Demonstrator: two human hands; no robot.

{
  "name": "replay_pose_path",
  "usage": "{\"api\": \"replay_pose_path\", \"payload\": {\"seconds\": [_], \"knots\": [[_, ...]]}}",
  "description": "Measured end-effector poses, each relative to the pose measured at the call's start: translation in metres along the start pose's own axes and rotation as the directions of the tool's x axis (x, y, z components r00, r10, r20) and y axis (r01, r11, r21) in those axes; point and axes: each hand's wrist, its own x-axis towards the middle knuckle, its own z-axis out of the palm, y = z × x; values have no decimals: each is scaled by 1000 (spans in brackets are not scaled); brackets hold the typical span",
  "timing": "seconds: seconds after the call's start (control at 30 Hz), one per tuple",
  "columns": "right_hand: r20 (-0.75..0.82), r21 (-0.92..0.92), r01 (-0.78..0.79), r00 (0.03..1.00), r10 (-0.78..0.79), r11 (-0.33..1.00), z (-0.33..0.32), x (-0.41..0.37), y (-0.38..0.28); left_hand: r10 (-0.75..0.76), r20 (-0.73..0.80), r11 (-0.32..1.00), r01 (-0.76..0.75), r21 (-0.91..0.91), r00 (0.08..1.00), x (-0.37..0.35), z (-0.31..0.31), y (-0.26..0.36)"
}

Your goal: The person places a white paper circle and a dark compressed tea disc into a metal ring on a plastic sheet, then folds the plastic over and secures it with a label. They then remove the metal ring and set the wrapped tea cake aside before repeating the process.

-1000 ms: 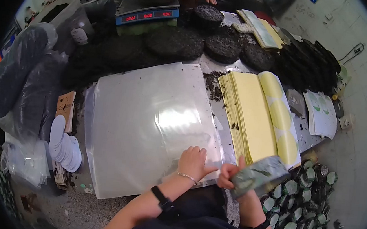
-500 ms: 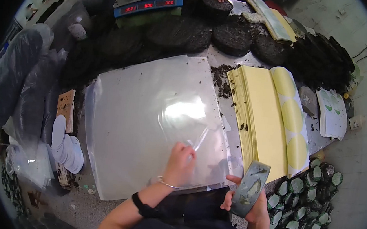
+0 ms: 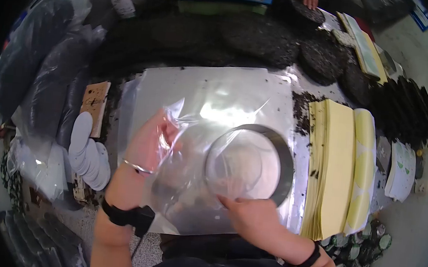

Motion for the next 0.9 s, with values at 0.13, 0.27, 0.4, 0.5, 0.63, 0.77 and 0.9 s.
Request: {"api": "replay_pose_path", "payload": {"seconds": [0.13,0.27,0.4,0.5,0.63,0.77,0.9], "knots": [[-16,45,182,983,-181,982,113,69,-12,-50,467,892,-171,419,883,-38,67,43],[-329,-287,136,916,-231,948,94,92,-43,-44,621,738,-394,548,783,-44,84,-85],[567,128,96,809,-153,987,152,-14,-28,-141,615,594,-430,680,776,-30,39,-217],[731,164,459,538,-420,873,89,-44,-30,16,900,377,-836,397,435,-26,5,-246],[79,630,265,913,-400,730,-48,-3,-13,133,862,189,-867,462,489,-52,-20,-173],[-545,187,273,828,-131,944,-19,120,66,736,321,-120,-352,928,596,-34,-88,-65],[-125,118,111,987,-96,987,1,178,120,517,207,-208,-112,972,831,15,-164,-50]]}}
